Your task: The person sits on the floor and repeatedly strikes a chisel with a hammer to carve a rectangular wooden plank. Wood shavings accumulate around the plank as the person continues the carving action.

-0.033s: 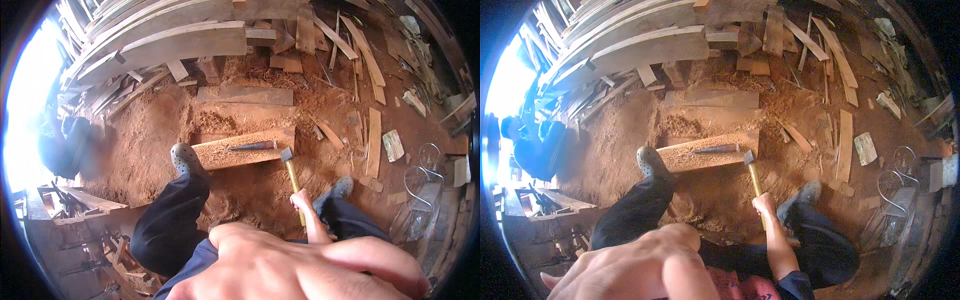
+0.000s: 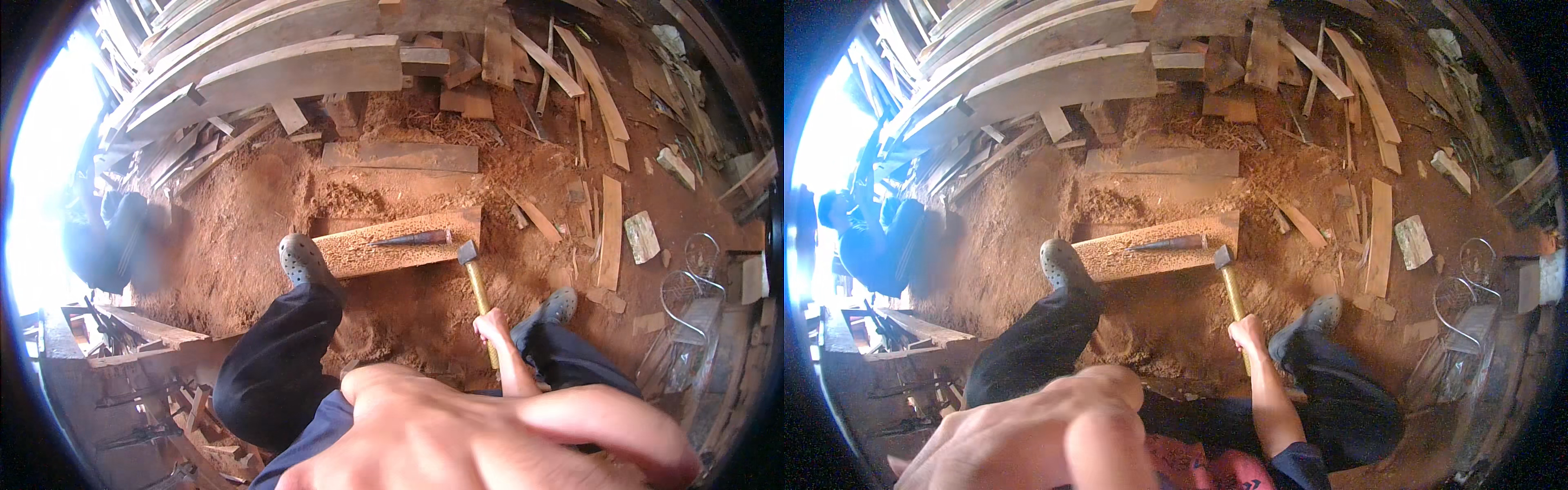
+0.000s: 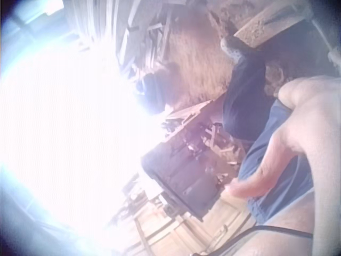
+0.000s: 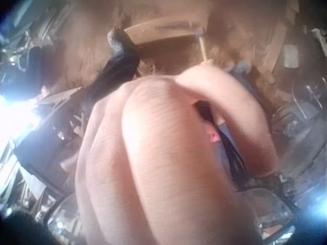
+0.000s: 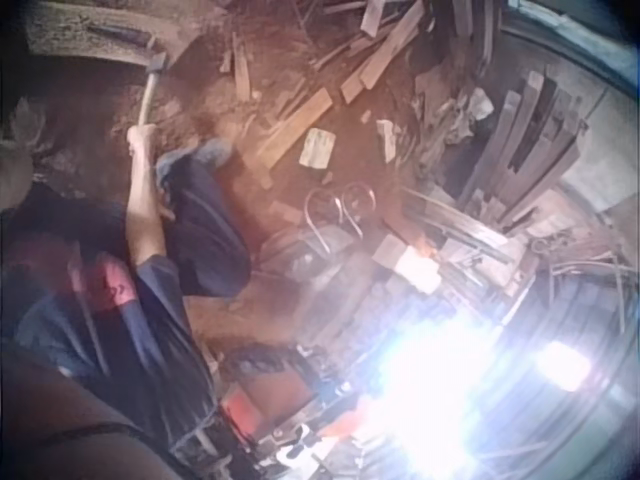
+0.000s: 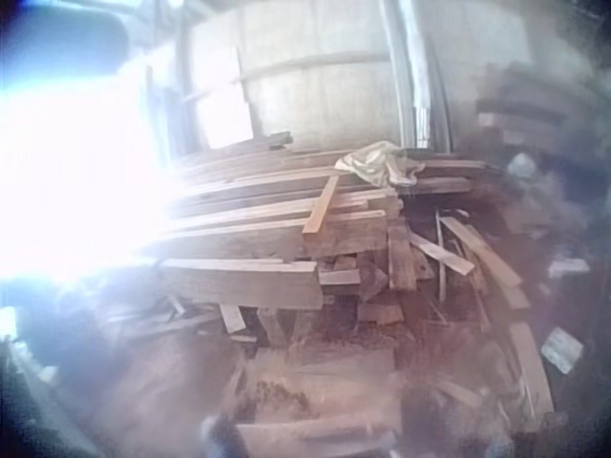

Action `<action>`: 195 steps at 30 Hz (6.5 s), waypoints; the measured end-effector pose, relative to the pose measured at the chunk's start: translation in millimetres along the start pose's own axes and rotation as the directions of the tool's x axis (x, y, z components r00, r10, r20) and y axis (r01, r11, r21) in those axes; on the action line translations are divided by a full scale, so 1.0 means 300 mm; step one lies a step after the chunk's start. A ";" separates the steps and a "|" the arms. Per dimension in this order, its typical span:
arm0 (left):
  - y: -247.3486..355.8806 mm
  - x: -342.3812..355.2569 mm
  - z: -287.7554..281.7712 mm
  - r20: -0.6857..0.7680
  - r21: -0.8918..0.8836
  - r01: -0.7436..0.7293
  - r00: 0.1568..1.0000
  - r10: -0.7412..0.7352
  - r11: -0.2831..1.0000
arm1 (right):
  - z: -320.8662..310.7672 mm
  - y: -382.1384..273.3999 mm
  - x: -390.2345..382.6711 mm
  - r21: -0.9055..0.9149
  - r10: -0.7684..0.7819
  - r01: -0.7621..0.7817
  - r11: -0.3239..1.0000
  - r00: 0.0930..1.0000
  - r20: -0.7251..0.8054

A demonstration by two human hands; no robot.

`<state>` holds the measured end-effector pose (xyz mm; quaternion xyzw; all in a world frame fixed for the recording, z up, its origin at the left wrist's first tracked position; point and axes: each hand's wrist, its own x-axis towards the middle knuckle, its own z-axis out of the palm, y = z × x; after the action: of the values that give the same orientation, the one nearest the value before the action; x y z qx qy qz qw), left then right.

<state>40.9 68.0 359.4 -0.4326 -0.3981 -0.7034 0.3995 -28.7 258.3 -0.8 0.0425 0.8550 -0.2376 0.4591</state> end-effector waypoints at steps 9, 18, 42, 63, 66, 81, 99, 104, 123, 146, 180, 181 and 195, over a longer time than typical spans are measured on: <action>-0.048 0.014 0.109 0.012 0.005 0.047 0.999 -0.047 0.999 | 0.026 -0.021 -0.011 -0.048 -0.024 0.025 0.999 0.999 0.026; -0.352 -0.113 0.199 0.397 0.757 0.450 0.260 -0.880 0.474 | -0.003 0.009 0.059 -0.007 -0.112 0.112 0.994 0.993 -0.044; -0.440 -1.051 -0.721 -0.583 0.812 0.075 0.159 -0.797 -0.579 | 0.106 -0.005 0.026 0.153 0.067 -0.062 0.986 0.997 -0.030; -0.315 -0.826 -0.681 -0.878 0.432 0.874 0.353 -0.323 -0.220 | 0.098 0.017 0.040 0.215 0.007 0.010 0.976 0.997 -0.079; -0.266 -0.766 -0.697 -0.906 0.299 0.954 0.273 -0.323 -0.033 | 0.112 0.031 0.047 0.176 -0.065 0.082 0.981 0.993 -0.098; -0.285 -0.849 -0.651 -0.832 0.224 0.931 0.336 -0.440 0.287 | 0.093 0.004 0.011 0.190 -0.029 0.043 0.981 0.997 -0.077; -0.275 -0.870 -0.687 -0.829 0.259 0.930 0.353 -0.435 0.261 | 0.087 -0.002 0.015 0.221 0.015 -0.010 0.975 1.000 -0.019; -0.274 -0.884 -0.687 -0.824 0.292 0.925 0.373 -0.426 0.244 | 0.086 -0.017 0.007 0.193 0.049 -0.048 0.980 0.999 0.003; -0.289 -0.869 -0.671 -0.799 0.375 0.918 0.390 -0.457 0.129 | 0.102 0.021 0.036 0.240 -0.002 -0.003 0.971 1.000 0.020; -0.323 -0.928 -0.698 -0.701 0.328 0.917 0.396 -0.593 0.225 | -0.150 -0.372 -0.387 -0.203 -0.472 0.433 0.878 0.852 -0.226; -0.333 -1.035 -0.749 -0.723 0.550 0.832 0.435 -0.537 -0.065 | -0.264 -0.567 -0.689 0.529 -0.675 0.816 0.233 0.527 -0.516; -0.332 -1.040 -0.747 -0.726 0.509 0.860 0.407 -0.554 -0.036 | -0.270 -0.590 -0.691 0.509 -0.709 0.852 0.122 0.434 -0.556; -0.342 -0.999 -0.727 -0.680 0.509 0.854 0.473 -0.560 0.103 | -0.259 -0.532 -0.584 0.516 -0.466 0.683 0.517 0.730 -0.500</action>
<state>-23.6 -26.9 -7.8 0.1766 -0.7584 -0.5916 0.2091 -33.6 177.4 235.1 -0.0488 0.7312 -0.6589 0.1701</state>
